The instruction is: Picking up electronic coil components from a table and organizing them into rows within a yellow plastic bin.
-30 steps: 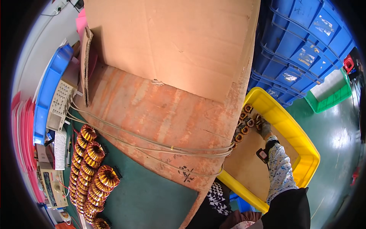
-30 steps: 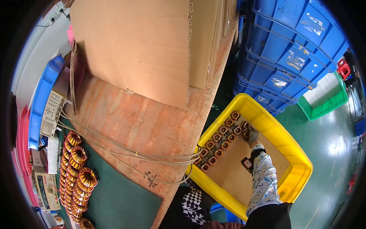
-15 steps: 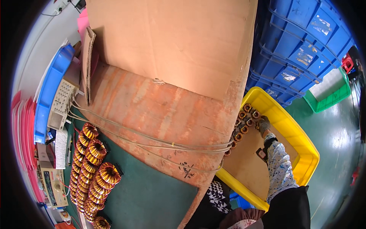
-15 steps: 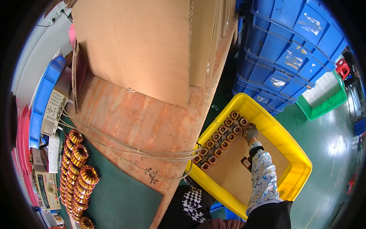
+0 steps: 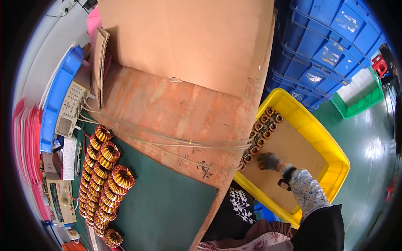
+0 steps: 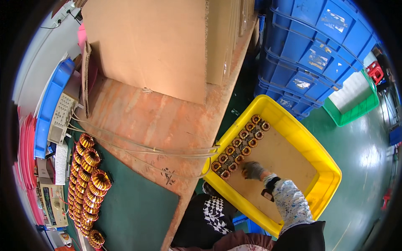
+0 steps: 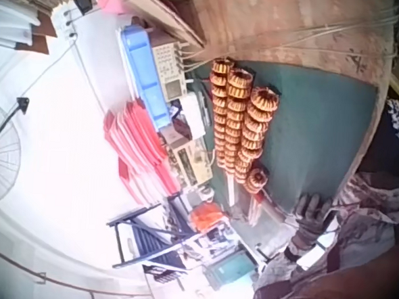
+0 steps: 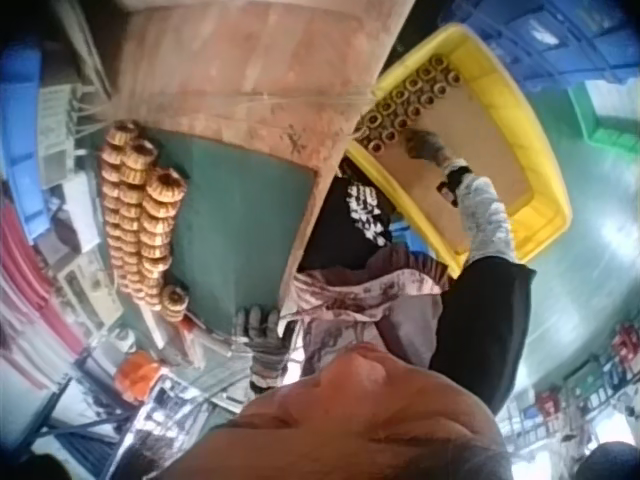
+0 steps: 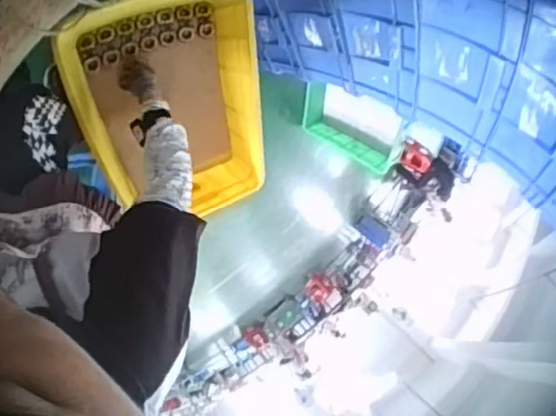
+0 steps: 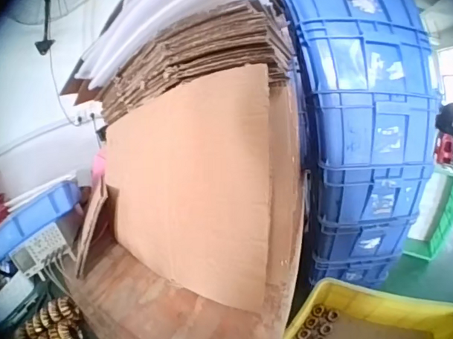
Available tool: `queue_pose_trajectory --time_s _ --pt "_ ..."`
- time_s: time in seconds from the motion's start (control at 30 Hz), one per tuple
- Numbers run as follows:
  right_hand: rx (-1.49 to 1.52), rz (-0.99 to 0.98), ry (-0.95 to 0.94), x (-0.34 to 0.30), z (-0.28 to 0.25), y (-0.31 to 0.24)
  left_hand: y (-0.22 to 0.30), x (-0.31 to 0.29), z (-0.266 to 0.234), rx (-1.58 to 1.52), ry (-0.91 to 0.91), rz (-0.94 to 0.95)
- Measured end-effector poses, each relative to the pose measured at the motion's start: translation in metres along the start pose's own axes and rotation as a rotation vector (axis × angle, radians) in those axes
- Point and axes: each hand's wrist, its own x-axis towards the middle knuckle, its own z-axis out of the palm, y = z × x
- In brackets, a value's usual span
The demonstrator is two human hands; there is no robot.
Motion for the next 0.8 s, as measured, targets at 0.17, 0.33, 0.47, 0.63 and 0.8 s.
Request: queue_pose_trajectory --time_s 0.17,0.33,0.47,0.63,0.8 --pt "-0.122 0.163 0.051 -0.007 0.029 -0.04 -0.003 0.002 0.001 0.048 0.025 0.03" --pt "-0.099 0.327 0.188 -0.021 0.041 -0.05 0.0 -0.001 0.007 0.055 0.057 0.034" --pt "-0.004 0.319 -0.008 -0.019 0.039 -0.066 0.001 -0.004 0.003 0.081 0.036 0.016" --pt "0.044 0.268 -0.009 -0.029 0.032 -0.083 0.001 -0.005 -0.001 0.098 0.055 0.022" --pt "0.138 0.099 0.536 -0.044 0.006 -0.108 0.0 -0.015 -0.006 0.084 0.086 0.005"
